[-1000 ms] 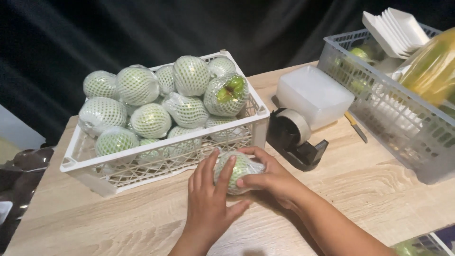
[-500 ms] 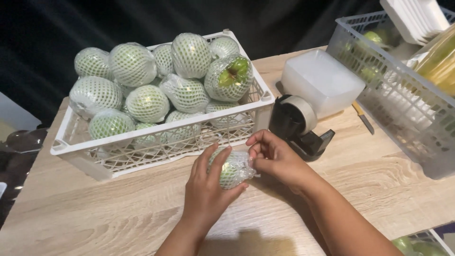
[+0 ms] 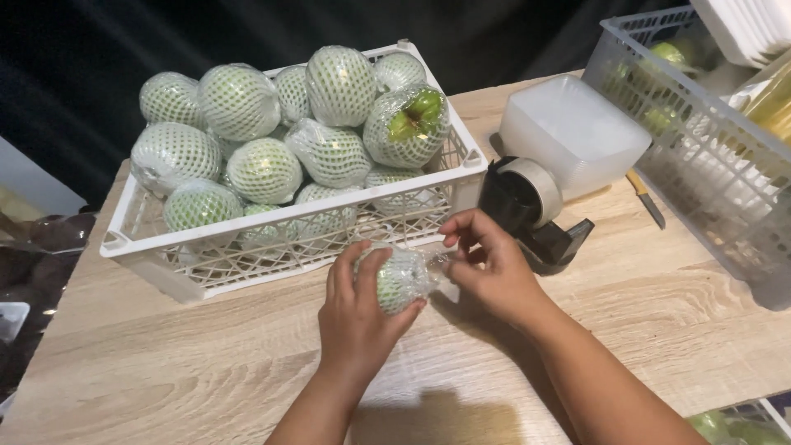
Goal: Wrapping individual guavas in plastic film and securing them with tape from a dispenser.
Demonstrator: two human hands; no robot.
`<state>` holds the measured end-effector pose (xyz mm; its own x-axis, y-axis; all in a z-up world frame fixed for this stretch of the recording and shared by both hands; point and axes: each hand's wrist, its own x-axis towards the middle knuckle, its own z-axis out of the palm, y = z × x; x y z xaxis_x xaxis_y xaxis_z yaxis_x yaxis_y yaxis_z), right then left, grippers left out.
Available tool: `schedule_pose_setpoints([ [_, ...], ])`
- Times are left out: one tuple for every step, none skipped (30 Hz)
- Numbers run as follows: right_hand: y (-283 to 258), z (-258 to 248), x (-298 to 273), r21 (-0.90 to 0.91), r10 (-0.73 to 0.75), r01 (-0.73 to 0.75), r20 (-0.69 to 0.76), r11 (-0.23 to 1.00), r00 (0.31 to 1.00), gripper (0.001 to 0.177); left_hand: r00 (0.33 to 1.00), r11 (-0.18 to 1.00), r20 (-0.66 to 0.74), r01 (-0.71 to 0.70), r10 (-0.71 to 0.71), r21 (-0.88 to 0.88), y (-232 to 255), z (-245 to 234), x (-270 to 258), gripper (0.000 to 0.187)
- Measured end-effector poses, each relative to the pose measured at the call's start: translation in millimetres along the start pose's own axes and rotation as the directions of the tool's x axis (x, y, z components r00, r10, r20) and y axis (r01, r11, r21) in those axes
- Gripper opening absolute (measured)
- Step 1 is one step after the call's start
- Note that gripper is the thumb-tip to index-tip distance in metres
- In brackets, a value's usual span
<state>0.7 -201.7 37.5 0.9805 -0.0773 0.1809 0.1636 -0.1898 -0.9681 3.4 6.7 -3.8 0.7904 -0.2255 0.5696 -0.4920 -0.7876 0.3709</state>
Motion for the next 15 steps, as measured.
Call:
schedule_pose_setpoints([
  [2, 2, 1, -0.068, -0.045, 0.046, 0.013, 0.997, 0.999, 0.03, 1.0, 1.0, 0.004, -0.004, 0.004, -0.002, 2, -1, 1, 0.08],
  [5, 5, 2, -0.136, -0.088, 0.091, 0.029, 0.986, 0.996, 0.029, 1.0, 1.0, 0.008, -0.008, 0.008, -0.006, 4, -2, 1, 0.08],
  [6, 5, 3, -0.135, -0.088, 0.091, 0.028, 0.987, 0.996, 0.029, 1.0, 1.0, 0.009, -0.01, 0.01, -0.005, 5, -3, 1, 0.08],
  [7, 5, 4, -0.084, -0.098, 0.1, 0.028, 0.991, 0.995, 0.023, 1.0, 1.0, 0.023, -0.019, 0.019, -0.014, 7, -4, 1, 0.08],
  [9, 5, 5, -0.032, -0.109, 0.11, 0.028, 0.993, 0.994, 0.018, 0.999, 0.999, 0.037, -0.027, 0.028, -0.022, 8, -4, 1, 0.08],
  [10, 3, 4, -0.032, -0.107, 0.108, 0.03, 0.994, 0.994, 0.018, 0.999, 0.999, 0.037, -0.025, 0.026, -0.023, 7, -3, 1, 0.08],
  [11, 2, 4, 0.043, -0.189, 0.192, -0.06, 0.981, 0.98, 0.013, 0.999, 1.0, 0.041, -0.012, 0.013, -0.012, 5, -1, 1, 0.08],
  [11, 1, 5, 0.11, -0.263, 0.282, -0.155, 0.953, 0.952, 0.012, 0.999, 1.0, 0.042, -0.001, 0.001, 0.001, 4, 0, 1, 0.079],
  [13, -2, 4, 0.111, -0.265, 0.283, -0.152, 0.953, 0.952, 0.012, 0.999, 1.0, 0.039, 0.001, -0.001, 0.002, 2, 2, 1, 0.079],
  [14, -4, 3, 0.089, -0.272, 0.284, -0.13, 0.955, 0.953, 0.009, 0.999, 1.0, 0.035, 0.015, -0.015, 0.004, -1, 3, 1, 0.079],
  [16, -6, 2, 0.067, -0.278, 0.287, -0.109, 0.956, 0.954, 0.007, 0.999, 1.0, 0.03, 0.029, -0.03, 0.005, -3, 4, 0, 0.078],
  [13, -1, 1, 0.07, -0.278, 0.286, -0.108, 0.956, 0.954, 0.007, 0.999, 1.0, 0.031, 0.03, -0.03, 0.009, -2, 3, 1, 0.078],
  [11, 3, -1, -0.032, -0.208, 0.207, -0.032, 0.978, 0.978, 0.008, 1.0, 1.0, 0.012, 0.02, -0.02, 0.017, -2, 2, 1, 0.08],
  [9, 8, -2, -0.138, -0.128, 0.132, 0.035, 0.982, 0.991, 0.009, 1.0, 1.0, -0.006, 0.009, -0.009, 0.026, -1, 2, 2, 0.083],
  [11, 11, -2, -0.135, -0.128, 0.131, 0.035, 0.982, 0.991, 0.009, 1.0, 1.0, -0.005, 0.009, -0.008, 0.029, 0, 1, 2, 0.083],
])
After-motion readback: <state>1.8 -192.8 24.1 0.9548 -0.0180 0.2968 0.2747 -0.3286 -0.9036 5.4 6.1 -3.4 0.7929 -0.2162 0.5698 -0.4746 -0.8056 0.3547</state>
